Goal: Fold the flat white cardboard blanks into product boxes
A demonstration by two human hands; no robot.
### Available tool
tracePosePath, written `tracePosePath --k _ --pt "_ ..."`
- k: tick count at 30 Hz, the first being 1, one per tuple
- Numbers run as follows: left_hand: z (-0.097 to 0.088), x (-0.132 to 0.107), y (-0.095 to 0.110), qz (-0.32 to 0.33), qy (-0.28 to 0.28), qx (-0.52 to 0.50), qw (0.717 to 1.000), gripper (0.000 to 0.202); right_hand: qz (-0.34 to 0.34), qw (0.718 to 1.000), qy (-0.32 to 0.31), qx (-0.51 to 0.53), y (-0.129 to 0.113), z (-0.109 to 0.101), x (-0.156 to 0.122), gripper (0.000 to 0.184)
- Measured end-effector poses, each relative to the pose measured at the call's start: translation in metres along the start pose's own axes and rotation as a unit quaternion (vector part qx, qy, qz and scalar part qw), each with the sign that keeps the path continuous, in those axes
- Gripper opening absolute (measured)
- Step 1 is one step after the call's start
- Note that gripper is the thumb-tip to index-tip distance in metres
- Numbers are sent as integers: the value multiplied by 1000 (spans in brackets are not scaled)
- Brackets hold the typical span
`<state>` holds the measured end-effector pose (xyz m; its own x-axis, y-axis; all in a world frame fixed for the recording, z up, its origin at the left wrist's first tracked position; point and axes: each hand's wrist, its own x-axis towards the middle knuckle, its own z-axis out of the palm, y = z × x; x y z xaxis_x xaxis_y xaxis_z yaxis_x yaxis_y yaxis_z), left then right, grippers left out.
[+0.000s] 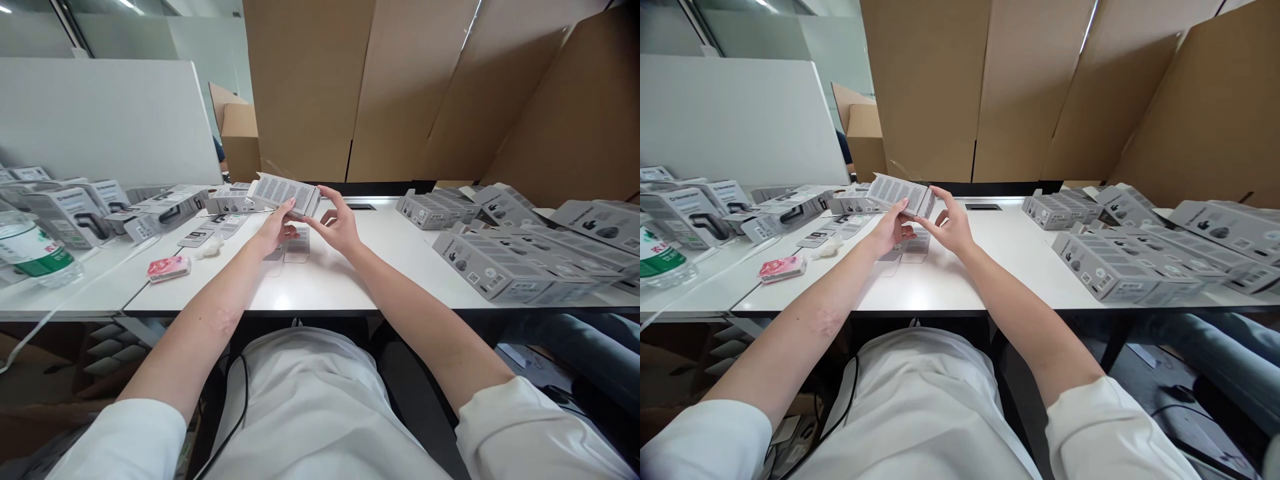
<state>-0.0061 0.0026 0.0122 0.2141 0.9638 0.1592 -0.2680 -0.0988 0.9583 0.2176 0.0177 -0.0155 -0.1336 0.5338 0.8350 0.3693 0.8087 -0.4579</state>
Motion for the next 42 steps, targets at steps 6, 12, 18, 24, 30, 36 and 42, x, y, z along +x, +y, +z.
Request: tracePosePath --k 6,12,18,24,30,36,42 --pt "1 -3 1 2 -6 1 1000 59 4 1000 3 9 -5 0 1 97" --pt "-1 -1 2 -1 -1 2 1000 56 25 999 -15 27 -7 1 0 102" --pt "-1 -1 2 -9 -16 -6 1000 52 49 997 -11 50 -3 3 -1 105" --pt "-1 -3 3 -7 -25 -12 1000 58 55 996 -20 60 -8 3 -1 109" --pt "-3 -4 2 2 -38 -16 999 62 53 997 -17 60 -11 3 0 114" --pt "-6 -2 3 13 -18 -10 1000 61 34 999 -32 27 -9 -4 3 112" --pt "-9 -1 2 6 -16 6 1000 57 36 998 -53 4 -10 -10 2 101"
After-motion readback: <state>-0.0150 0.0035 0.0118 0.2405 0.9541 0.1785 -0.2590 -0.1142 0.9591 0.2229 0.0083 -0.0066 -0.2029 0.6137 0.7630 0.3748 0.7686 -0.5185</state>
